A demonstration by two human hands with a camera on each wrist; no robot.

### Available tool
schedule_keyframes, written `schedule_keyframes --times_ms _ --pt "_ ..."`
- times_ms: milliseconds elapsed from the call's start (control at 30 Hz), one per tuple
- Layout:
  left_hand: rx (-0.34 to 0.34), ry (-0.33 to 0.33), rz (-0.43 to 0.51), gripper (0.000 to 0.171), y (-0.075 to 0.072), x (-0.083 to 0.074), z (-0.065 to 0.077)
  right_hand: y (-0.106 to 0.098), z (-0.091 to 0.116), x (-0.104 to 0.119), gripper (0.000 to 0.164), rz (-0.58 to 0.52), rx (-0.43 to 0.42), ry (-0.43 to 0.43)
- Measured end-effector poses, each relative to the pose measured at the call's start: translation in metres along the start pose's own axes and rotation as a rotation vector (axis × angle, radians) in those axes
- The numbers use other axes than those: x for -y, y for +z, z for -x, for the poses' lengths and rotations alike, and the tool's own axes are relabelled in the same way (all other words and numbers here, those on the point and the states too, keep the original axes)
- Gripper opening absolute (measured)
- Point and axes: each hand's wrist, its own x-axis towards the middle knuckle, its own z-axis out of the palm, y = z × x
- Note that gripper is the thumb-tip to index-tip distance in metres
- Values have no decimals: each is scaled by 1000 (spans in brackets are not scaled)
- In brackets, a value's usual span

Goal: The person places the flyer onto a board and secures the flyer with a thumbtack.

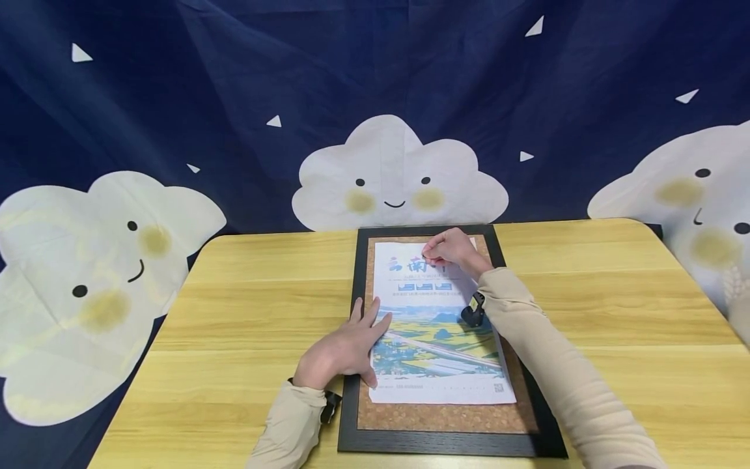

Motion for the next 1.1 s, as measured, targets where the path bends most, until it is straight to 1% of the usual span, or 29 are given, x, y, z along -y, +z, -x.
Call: schedule_keyframes --times_ms 300,433,533,733,1000,1100 --pt "7 -9 -5 113 0 1 -1 4 -1 3 11 28 -20 6" --pt "10 -7 -12 113 -1 1 -2 6 -2 4 10 60 -29 12" --pt "12 -6 -16 112 -1 1 -1 8 -3 5 9 100 -36 13" --pt "8 0 -15 112 0 0 -1 7 -1 9 9 227 -45 20" --pt "4 0 -10 112 0 -1 -1 7 -2 12 14 331 -31 26" --pt "7 5 -14 112 0 0 0 9 -2 13 13 373 -25 10"
